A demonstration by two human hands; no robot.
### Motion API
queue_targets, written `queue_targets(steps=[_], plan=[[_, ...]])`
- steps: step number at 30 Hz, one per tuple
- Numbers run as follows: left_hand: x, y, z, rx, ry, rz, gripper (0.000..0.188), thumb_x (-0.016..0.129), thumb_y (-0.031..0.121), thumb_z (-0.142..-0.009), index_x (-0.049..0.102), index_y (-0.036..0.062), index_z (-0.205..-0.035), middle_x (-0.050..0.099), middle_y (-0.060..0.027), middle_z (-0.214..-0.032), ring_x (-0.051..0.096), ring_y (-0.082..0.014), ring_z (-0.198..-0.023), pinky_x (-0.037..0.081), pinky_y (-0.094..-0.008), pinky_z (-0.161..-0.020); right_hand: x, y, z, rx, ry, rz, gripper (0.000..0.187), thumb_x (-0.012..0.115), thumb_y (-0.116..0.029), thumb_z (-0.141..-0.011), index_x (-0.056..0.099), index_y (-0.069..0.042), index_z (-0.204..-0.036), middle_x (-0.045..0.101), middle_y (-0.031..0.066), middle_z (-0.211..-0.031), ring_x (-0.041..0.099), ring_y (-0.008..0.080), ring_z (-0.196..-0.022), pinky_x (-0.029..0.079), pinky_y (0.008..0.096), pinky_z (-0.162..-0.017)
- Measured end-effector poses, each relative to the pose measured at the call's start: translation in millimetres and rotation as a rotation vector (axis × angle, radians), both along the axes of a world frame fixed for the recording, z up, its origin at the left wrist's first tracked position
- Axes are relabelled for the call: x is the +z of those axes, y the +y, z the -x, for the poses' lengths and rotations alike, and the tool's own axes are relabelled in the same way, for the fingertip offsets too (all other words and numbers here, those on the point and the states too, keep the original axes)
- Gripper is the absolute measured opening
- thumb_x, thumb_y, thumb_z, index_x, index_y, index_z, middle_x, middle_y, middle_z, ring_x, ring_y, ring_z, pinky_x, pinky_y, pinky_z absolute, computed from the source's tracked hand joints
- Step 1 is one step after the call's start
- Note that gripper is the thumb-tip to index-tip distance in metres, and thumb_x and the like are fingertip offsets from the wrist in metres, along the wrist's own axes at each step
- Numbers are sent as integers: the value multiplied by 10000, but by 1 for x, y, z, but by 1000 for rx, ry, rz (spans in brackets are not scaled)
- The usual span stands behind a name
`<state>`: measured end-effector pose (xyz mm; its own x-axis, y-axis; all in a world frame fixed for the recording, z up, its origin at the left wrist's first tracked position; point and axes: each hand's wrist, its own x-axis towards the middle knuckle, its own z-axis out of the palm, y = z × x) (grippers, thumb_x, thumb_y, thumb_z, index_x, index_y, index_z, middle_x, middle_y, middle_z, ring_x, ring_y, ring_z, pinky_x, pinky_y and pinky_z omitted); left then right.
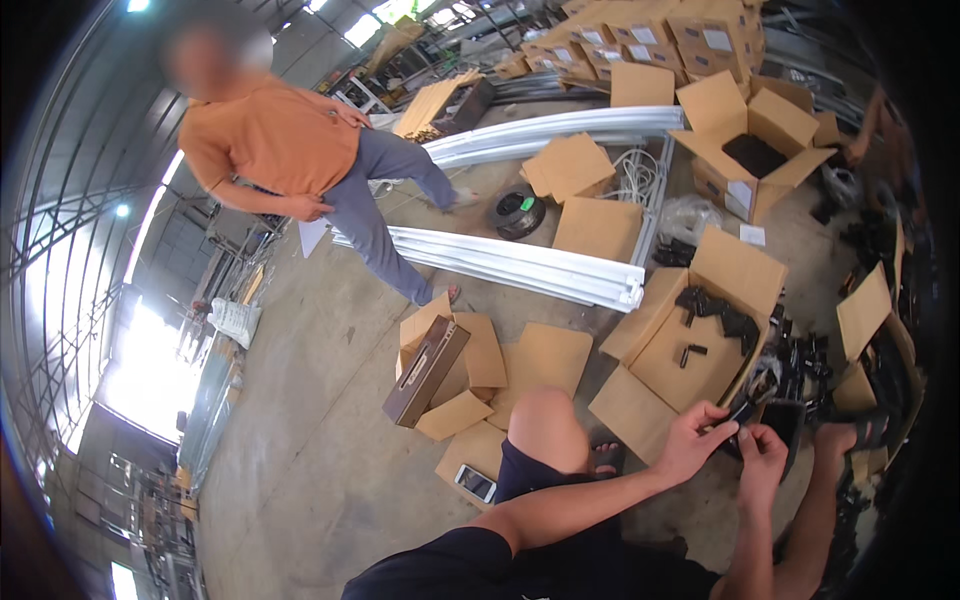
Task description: The person sits on the floor in a warehouse and assembles small black plastic components by hand. They pick up individual parts from cardboard boxes, fit them together to form a larger unit, and place the assembled items into a nearby container.
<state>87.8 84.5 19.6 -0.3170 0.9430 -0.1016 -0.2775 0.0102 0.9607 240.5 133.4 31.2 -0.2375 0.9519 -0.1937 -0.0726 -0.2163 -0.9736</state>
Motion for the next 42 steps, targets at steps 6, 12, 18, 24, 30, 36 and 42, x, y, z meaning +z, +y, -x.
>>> queue_targets(steps=[6,12,18,24,30,36,42], plan=[[-1,-7,-2,14,-2,-38,160,726,56,-985,644,-6,-1108,723,-27,-1041,639,-40,-942,528,-225,-834,3,-3,-4,88,-104,-142,70,668,18,-944,656,38,-878,595,-13,-851,520,52,-784,417,224,-704],[2,-5,0,-14,-57,-17,164,727,61,-986,649,-9,-1113,733,-38,-1043,644,-47,-932,522,-222,-815,11,2,-5,101,-81,-227,90,682,15,-929,643,57,-859,589,14,-863,524,70,-780,418,237,-692],[6,-5,1,-11,-4,-3,163,725,62,-988,654,-7,-1117,742,-49,-1050,644,-47,-926,517,-217,-801,15,-3,-5,84,8,-1,83,700,21,-910,651,58,-854,611,12,-870,541,81,-791,427,236,-715],[1,-3,-2,-2,-32,-25,158,720,42,-987,654,-11,-1120,743,-57,-1052,653,-51,-930,527,-220,-805,13,-4,-3,22,30,-64,34,710,34,-908,691,31,-880,649,-4,-863,554,68,-790,440,220,-735],[-5,-3,-2,4,-51,-28,162,721,37,-985,655,-22,-1121,741,-60,-1056,656,-55,-928,534,-222,-813,12,-1,-5,65,48,67,30,713,42,-904,702,19,-888,659,-8,-862,556,59,-795,438,216,-731],[-1,-1,-3,-9,15,-19,149,728,43,-982,666,-20,-1103,734,-40,-1040,655,-53,-916,539,-225,-799,6,-1,0,-38,109,70,57,705,18,-927,685,20,-874,646,-28,-807,531,48,-755,423,219,-705],[2,-3,-3,3,-1,-65,158,739,66,-979,668,-12,-1098,724,-22,-1012,642,-41,-906,527,-216,-779,0,0,-10,78,-161,-74,105,668,-5,-961,646,-1,-858,602,-39,-816,515,49,-765,418,227,-706]])
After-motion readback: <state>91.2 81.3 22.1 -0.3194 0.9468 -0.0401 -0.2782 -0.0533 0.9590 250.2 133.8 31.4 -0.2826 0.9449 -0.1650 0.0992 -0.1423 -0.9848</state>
